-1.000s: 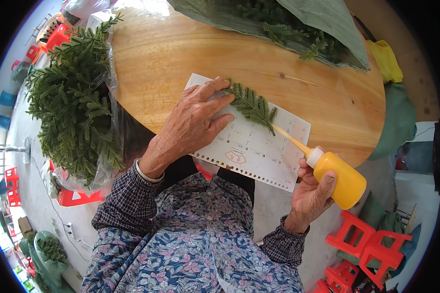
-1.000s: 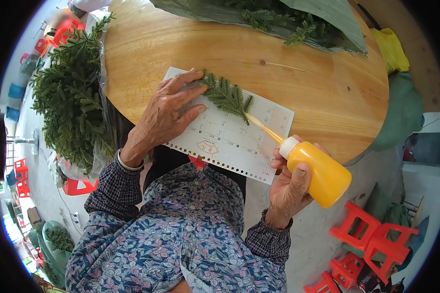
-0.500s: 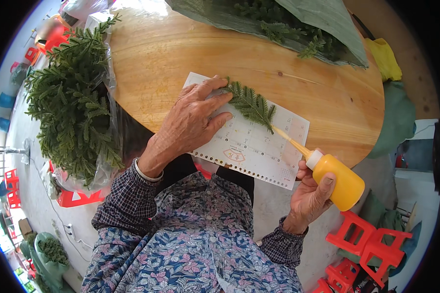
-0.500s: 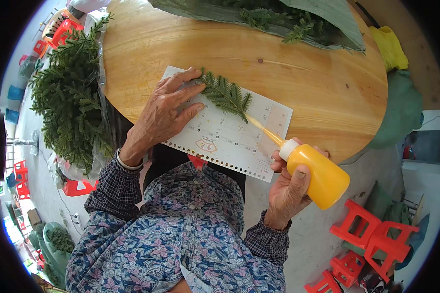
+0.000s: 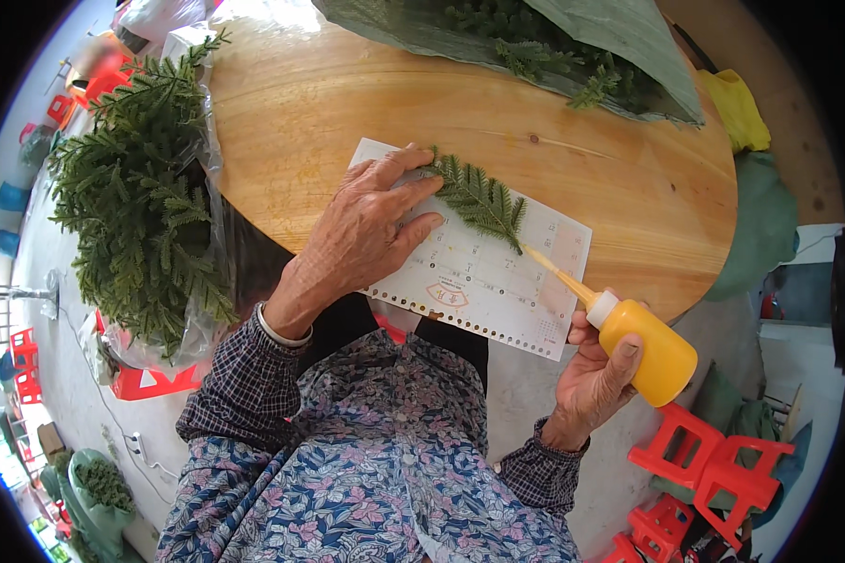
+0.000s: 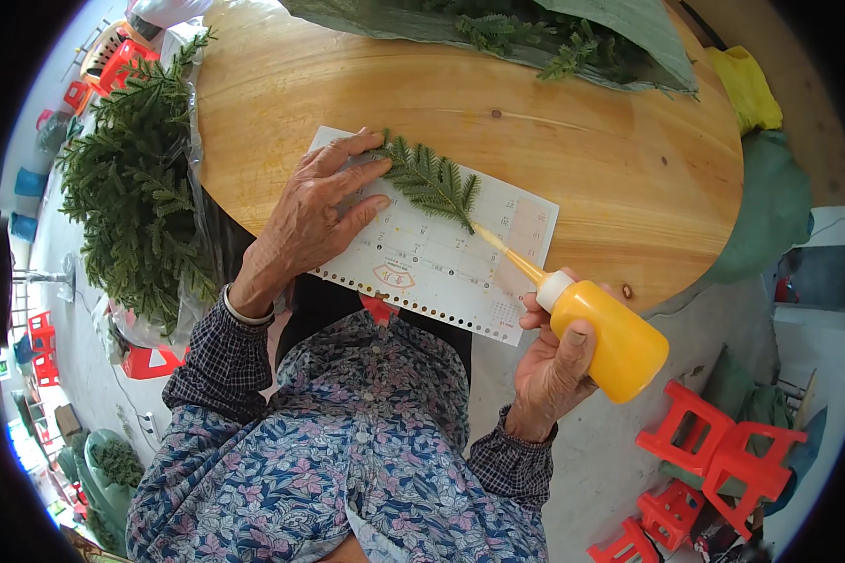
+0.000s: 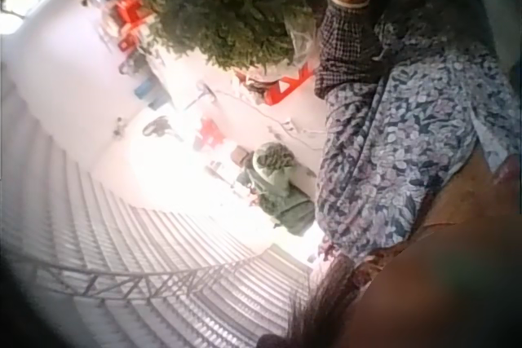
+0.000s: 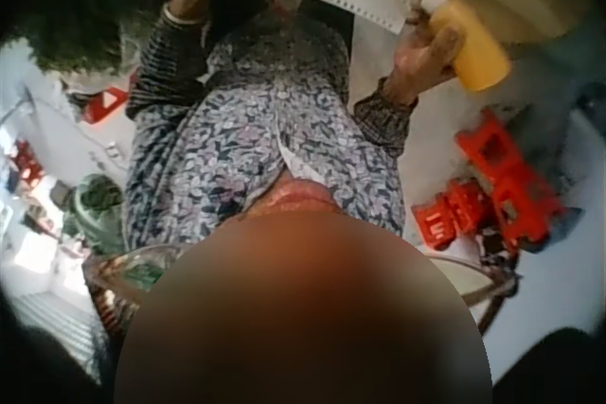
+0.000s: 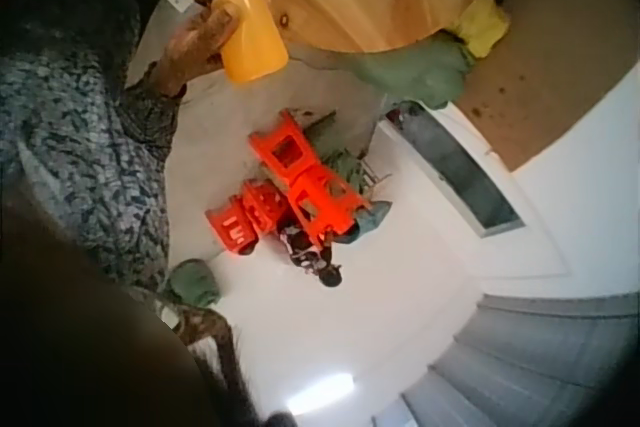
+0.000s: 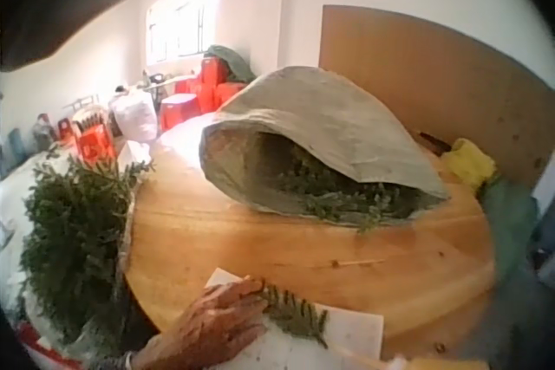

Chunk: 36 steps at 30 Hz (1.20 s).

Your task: Applying glue to artificial green plant sprigs and sticking them onto sheets of paper in a notebook.

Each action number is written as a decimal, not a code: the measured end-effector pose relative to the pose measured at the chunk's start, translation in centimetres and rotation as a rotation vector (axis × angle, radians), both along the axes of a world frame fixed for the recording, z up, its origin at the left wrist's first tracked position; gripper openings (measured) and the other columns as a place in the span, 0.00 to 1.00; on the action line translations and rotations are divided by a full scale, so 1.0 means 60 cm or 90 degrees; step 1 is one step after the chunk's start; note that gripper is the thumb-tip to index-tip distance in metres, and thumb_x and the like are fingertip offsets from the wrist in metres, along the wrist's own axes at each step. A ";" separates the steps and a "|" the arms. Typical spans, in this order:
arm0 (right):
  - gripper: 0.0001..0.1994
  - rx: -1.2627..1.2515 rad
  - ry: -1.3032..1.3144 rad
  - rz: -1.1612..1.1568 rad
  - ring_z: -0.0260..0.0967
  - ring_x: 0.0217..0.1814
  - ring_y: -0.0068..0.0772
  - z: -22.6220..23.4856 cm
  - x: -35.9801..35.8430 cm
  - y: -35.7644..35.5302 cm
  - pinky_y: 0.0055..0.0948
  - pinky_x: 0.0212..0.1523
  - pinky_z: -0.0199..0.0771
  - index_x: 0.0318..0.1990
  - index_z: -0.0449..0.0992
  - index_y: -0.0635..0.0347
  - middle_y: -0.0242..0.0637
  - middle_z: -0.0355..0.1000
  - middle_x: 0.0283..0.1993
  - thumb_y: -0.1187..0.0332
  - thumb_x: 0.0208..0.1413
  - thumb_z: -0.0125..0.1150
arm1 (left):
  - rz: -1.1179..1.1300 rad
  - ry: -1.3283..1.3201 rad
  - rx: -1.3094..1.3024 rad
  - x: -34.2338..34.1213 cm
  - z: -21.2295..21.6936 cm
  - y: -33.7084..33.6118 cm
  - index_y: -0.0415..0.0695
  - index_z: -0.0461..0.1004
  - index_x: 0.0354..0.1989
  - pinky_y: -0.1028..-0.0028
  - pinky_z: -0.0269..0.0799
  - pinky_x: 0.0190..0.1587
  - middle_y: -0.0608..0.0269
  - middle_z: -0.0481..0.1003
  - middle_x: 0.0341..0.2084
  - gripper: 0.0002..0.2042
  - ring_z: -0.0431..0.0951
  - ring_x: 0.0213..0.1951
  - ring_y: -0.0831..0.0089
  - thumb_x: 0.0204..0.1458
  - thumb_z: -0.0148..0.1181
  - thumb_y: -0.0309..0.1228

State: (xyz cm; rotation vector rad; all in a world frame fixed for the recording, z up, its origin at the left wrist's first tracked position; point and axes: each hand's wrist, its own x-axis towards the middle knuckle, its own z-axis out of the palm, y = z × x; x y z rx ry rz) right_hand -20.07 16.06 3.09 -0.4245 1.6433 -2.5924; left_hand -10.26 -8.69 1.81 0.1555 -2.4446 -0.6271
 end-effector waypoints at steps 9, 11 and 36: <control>0.26 -0.006 0.002 -0.001 0.75 0.32 0.37 -0.003 0.000 0.003 0.21 0.27 0.75 0.57 0.62 0.61 0.51 0.72 0.48 0.59 0.55 0.62 | 0.007 -0.002 0.000 0.000 0.002 0.001 0.37 0.75 0.44 0.65 0.62 0.55 0.52 0.68 0.54 0.15 0.70 0.53 0.59 0.49 0.60 0.30; 0.26 -0.006 0.003 -0.002 0.75 0.32 0.37 -0.003 0.001 0.004 0.21 0.27 0.75 0.57 0.62 0.61 0.51 0.72 0.48 0.59 0.55 0.61 | 0.006 -0.001 -0.002 0.000 0.002 0.001 0.37 0.75 0.44 0.65 0.62 0.55 0.52 0.68 0.54 0.15 0.70 0.52 0.59 0.49 0.60 0.30; 0.26 0.038 0.022 -0.036 0.73 0.32 0.36 0.014 0.017 0.005 0.20 0.27 0.72 0.56 0.63 0.61 0.49 0.71 0.46 0.58 0.54 0.61 | 0.006 0.008 0.015 0.000 -0.001 -0.001 0.38 0.76 0.44 0.66 0.63 0.55 0.54 0.69 0.53 0.14 0.70 0.52 0.60 0.49 0.61 0.31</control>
